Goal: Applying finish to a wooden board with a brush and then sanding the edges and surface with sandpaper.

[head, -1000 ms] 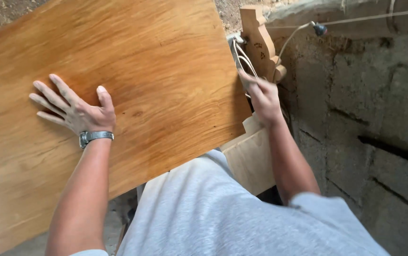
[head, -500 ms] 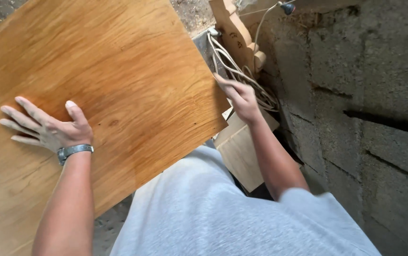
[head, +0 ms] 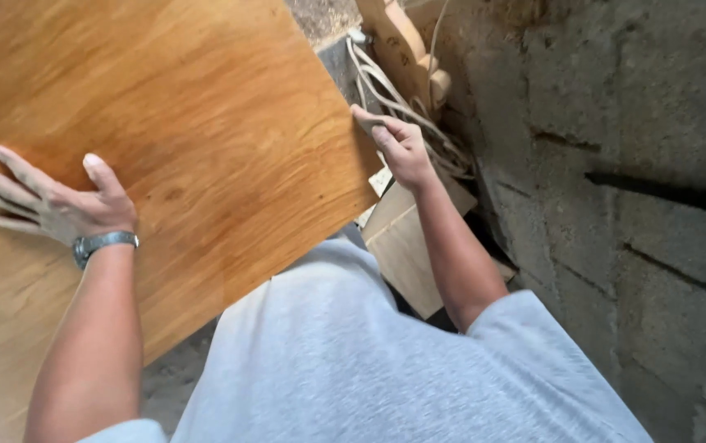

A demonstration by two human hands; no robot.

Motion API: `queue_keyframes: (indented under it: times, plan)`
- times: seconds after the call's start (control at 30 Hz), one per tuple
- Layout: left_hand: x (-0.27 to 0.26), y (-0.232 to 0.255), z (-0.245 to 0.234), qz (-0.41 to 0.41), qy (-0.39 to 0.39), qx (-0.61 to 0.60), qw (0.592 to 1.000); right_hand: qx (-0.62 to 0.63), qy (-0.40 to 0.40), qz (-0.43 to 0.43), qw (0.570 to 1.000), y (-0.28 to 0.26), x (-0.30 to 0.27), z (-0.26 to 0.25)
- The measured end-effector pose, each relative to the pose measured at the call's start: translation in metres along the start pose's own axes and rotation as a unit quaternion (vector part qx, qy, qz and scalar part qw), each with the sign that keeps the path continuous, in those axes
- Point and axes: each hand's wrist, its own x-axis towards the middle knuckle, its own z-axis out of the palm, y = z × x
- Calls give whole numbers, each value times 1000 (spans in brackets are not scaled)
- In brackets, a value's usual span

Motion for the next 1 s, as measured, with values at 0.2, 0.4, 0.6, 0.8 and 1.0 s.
queue_keyframes:
  times: [0.2, 0.4, 0.6, 0.8, 1.0]
  plan:
    - [6, 6, -5, -3, -5, -8, 1000, 20, 19, 42, 999, 10, -56, -14]
    - [0, 2, -6, 0, -9, 3, 1000, 8, 2, -4, 1000, 2, -18, -4]
    - [5, 1, -1, -6, 6, -20, 1000, 76, 22, 63, 995, 8, -45, -7]
    - [3, 0, -3, -4, 5, -10, 1000, 44, 9, 67, 997, -5, -34, -3]
    - [3, 2, 0, -1, 9, -18, 1000, -27, 39, 87, 995, 3, -61, -10]
